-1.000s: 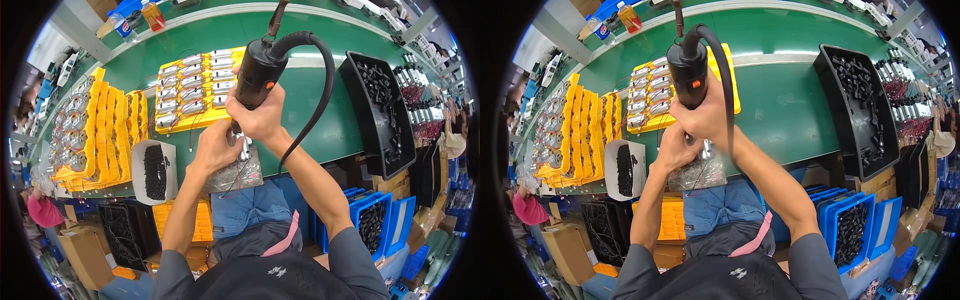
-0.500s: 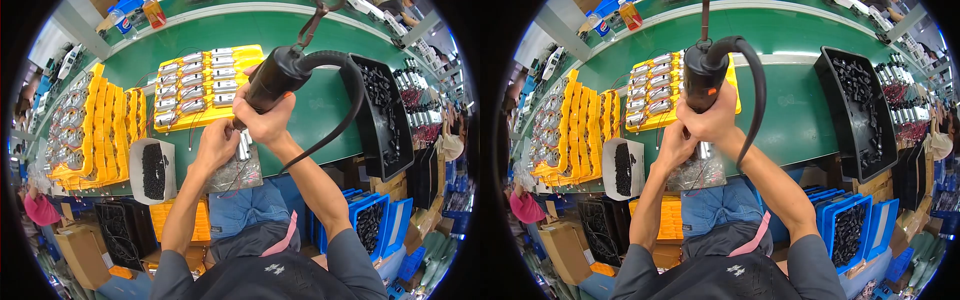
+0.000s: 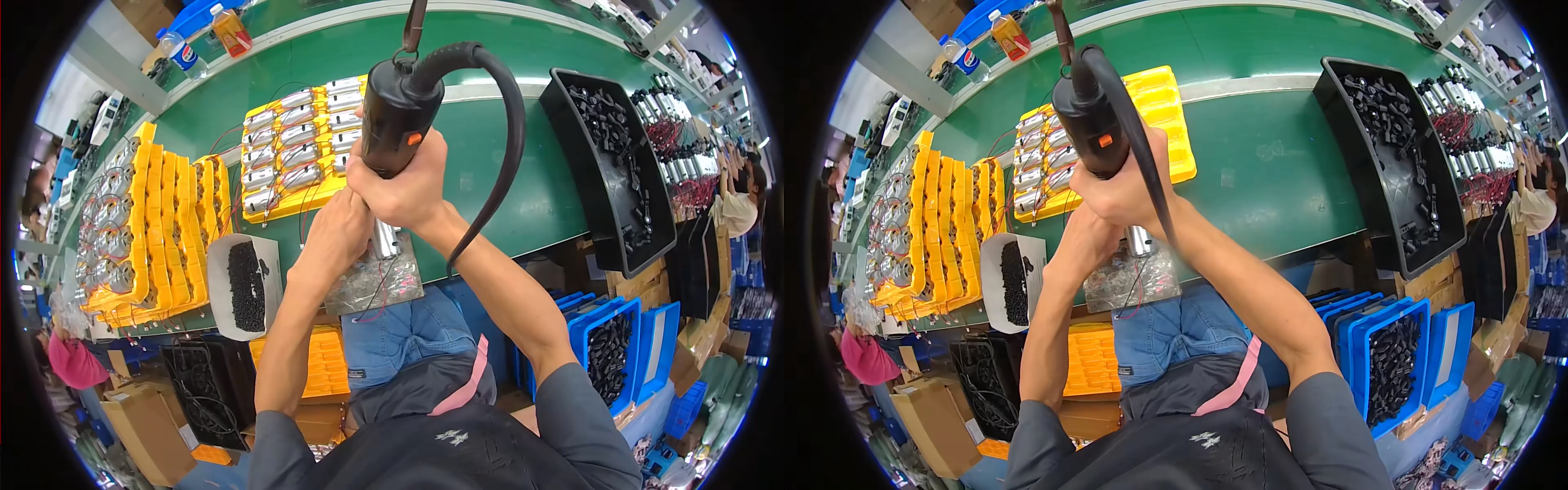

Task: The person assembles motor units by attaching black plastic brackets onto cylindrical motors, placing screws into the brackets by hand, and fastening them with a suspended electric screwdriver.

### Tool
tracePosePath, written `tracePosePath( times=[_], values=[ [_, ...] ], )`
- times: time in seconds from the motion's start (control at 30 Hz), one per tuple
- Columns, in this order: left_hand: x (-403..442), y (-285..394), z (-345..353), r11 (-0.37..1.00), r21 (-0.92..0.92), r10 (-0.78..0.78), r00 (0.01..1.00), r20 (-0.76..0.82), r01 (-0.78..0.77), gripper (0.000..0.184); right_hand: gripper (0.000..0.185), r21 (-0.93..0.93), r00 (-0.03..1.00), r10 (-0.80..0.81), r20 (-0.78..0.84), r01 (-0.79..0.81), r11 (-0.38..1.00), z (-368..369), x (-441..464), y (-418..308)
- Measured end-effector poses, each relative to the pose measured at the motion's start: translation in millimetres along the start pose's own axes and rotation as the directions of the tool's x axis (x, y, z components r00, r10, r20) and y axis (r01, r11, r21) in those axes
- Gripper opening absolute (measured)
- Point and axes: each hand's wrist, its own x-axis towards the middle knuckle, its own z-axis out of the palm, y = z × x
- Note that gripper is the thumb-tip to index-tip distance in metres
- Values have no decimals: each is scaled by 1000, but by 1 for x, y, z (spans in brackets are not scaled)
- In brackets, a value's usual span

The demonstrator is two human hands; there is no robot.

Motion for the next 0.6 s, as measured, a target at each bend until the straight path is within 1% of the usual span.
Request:
tracePosePath(
  times=[0.07, 0.2, 0.3, 0.37, 0.47, 0.6],
  values=[
    [-2, -3, 4, 1000, -23, -4, 1000, 15, 5, 26, 33, 44, 999, 21, -40, -19, 999, 2, -2, -1],
    [-3, -1, 3, 998, -56, -4, 998, 65, 8, 30, 34, 24, 998, 1, -56, 0, 1000, 1, -3, 1],
    [-3, 0, 2, 990, -141, -13, 997, 74, 23, 33, 34, 34, 998, -18, -57, 20, 999, 1, -5, 5],
    [-3, 2, 1, 985, -168, -17, 999, 49, 26, 36, 34, 21, 999, -15, -47, 16, 1000, 0, -7, 5],
    [-2, 8, -2, 981, -193, -20, 1000, 7, 21, 39, 34, -45, 1000, -20, -12, 19, 999, -3, -7, 6],
    [-1, 14, -6, 980, -200, -1, 999, -40, -7, 40, 33, 2, 1000, -6, -1, 6, 1000, -4, -12, 11]
  ],
)
